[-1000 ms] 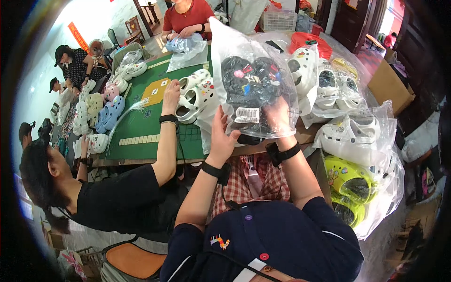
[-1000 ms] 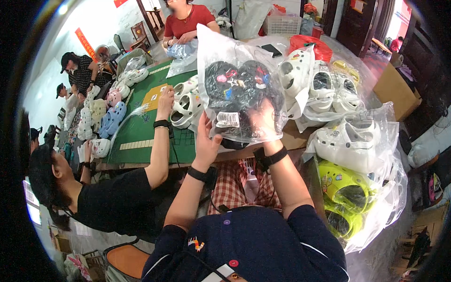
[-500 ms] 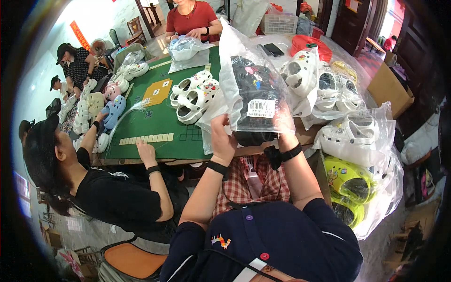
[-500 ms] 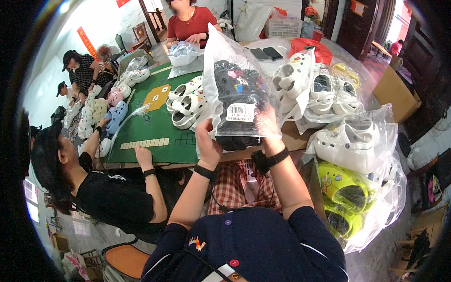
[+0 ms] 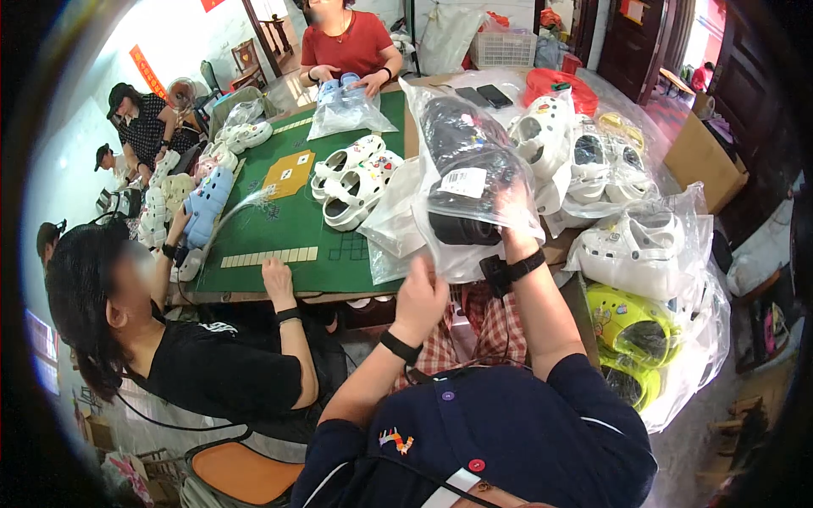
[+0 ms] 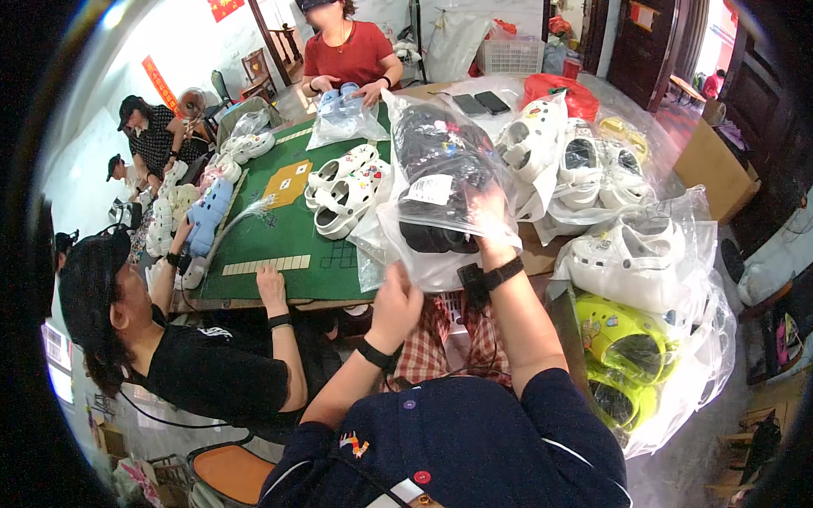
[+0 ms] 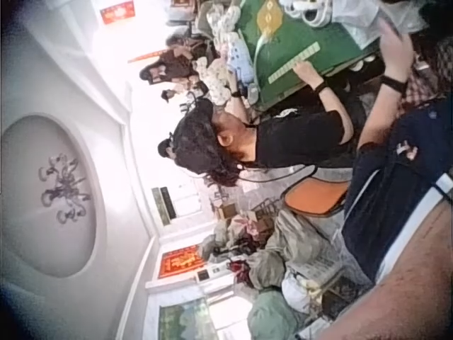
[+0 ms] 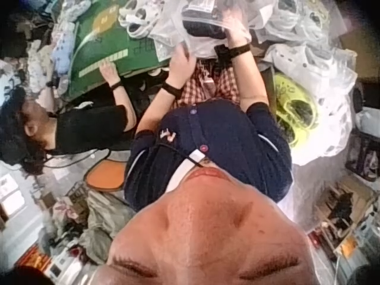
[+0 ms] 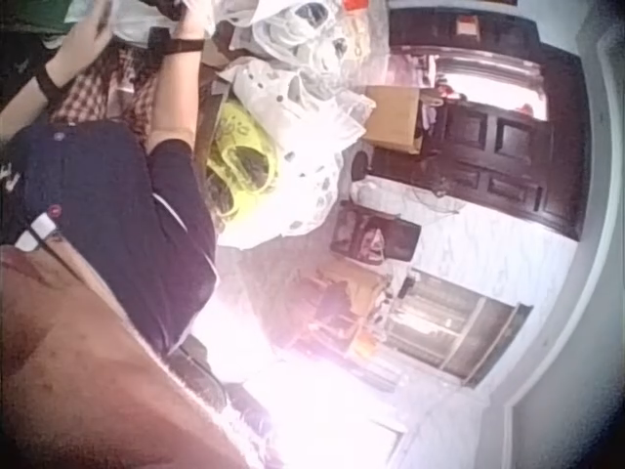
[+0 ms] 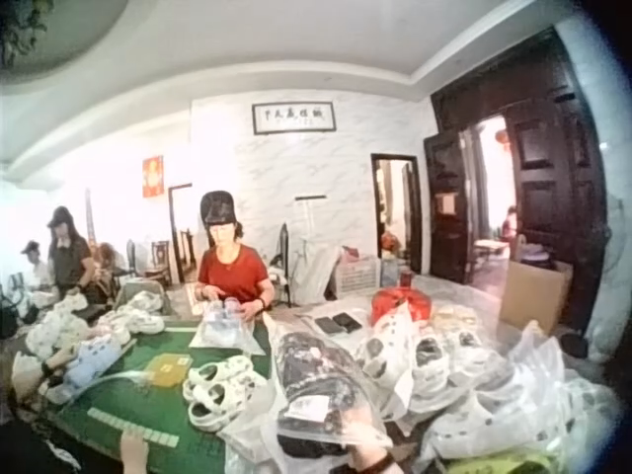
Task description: The recorder is packaging shoes into plastic bags at a table in a manufacturing facility.
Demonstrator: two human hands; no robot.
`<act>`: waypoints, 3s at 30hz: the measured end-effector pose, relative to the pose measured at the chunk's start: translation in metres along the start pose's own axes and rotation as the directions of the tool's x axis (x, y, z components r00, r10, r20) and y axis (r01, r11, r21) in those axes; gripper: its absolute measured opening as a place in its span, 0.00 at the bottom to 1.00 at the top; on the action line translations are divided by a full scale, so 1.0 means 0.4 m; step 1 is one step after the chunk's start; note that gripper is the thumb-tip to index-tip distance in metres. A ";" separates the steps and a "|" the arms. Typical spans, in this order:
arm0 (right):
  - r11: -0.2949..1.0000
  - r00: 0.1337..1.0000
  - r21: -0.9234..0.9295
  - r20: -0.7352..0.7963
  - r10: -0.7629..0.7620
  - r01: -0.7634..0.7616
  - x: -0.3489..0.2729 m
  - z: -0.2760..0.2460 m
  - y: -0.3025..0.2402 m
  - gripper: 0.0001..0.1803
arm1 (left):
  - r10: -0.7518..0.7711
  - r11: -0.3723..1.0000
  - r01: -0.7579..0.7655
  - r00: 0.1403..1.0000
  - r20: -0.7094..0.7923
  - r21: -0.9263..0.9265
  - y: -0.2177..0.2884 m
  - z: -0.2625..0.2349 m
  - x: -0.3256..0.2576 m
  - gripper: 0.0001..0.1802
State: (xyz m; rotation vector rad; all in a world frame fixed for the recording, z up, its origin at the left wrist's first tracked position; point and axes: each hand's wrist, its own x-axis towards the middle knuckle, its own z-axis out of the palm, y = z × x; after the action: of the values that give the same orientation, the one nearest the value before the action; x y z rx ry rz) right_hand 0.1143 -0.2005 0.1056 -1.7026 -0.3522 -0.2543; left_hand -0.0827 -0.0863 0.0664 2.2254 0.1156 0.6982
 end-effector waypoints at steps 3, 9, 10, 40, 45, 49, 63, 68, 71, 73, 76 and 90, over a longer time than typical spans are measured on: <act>0.981 0.988 -0.120 0.010 0.152 -0.150 -0.033 0.011 -0.071 0.20 | 0.179 0.974 -0.122 0.929 -0.325 0.188 0.023 -0.055 0.049 0.43; 0.815 0.929 -0.457 0.267 -0.256 0.356 -0.052 0.045 0.065 0.15 | 0.235 0.940 -0.203 0.968 -0.089 0.275 -0.035 -0.096 0.043 0.19; 0.817 0.929 -0.454 0.266 -0.256 0.355 -0.051 0.065 0.102 0.15 | 0.227 0.958 -0.207 0.970 -0.083 0.198 -0.049 -0.096 0.023 0.13; 0.617 0.897 -0.658 0.384 -0.217 0.431 -0.099 0.116 0.162 0.16 | 0.523 0.667 -0.726 0.298 0.799 -0.166 0.326 0.193 0.048 0.05; 0.713 0.925 -0.625 0.370 -0.088 0.318 -0.101 0.103 0.144 0.17 | 0.585 0.779 -0.626 0.712 0.388 -0.025 0.259 0.108 0.076 0.22; 0.725 0.897 -0.554 0.392 -0.206 0.409 -0.165 0.028 0.017 0.19 | 0.388 0.880 -0.407 0.913 0.125 0.244 0.163 -0.050 0.081 0.38; 0.445 0.882 -0.813 0.167 -0.440 0.376 0.215 -0.268 -0.277 0.24 | 0.143 0.906 -0.126 0.990 -0.011 0.405 -0.237 0.003 0.221 0.30; 0.351 0.832 -0.848 0.171 -0.527 0.397 0.359 -0.374 -0.326 0.22 | -0.161 0.797 0.059 0.980 0.118 0.601 -0.325 0.064 0.154 0.32; -0.046 0.874 -0.986 0.166 -0.456 0.163 0.488 -0.650 -0.078 0.15 | -0.173 0.824 -0.008 0.949 0.265 0.567 -0.265 0.160 0.171 0.34; 0.540 0.986 -0.842 -0.090 -0.143 0.001 0.445 -0.492 -0.042 0.16 | -0.289 0.781 0.078 0.925 0.248 0.620 -0.331 0.110 0.107 0.35; 0.509 0.978 -0.855 -0.180 -0.110 -0.100 0.413 -0.497 -0.015 0.20 | -0.274 0.783 0.065 0.928 0.250 0.618 -0.321 0.114 0.108 0.35; 0.640 0.849 -0.725 -0.148 -0.508 0.257 -0.124 -0.314 -0.284 0.19 | -0.247 0.768 0.071 0.950 0.192 0.637 -0.295 0.128 0.115 0.36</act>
State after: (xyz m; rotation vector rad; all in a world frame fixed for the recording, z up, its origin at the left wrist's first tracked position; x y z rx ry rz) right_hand 0.0299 -0.3131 0.2120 -2.2448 -0.3916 -1.1189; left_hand -0.0013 -0.0253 -0.0247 2.8822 0.4584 0.2667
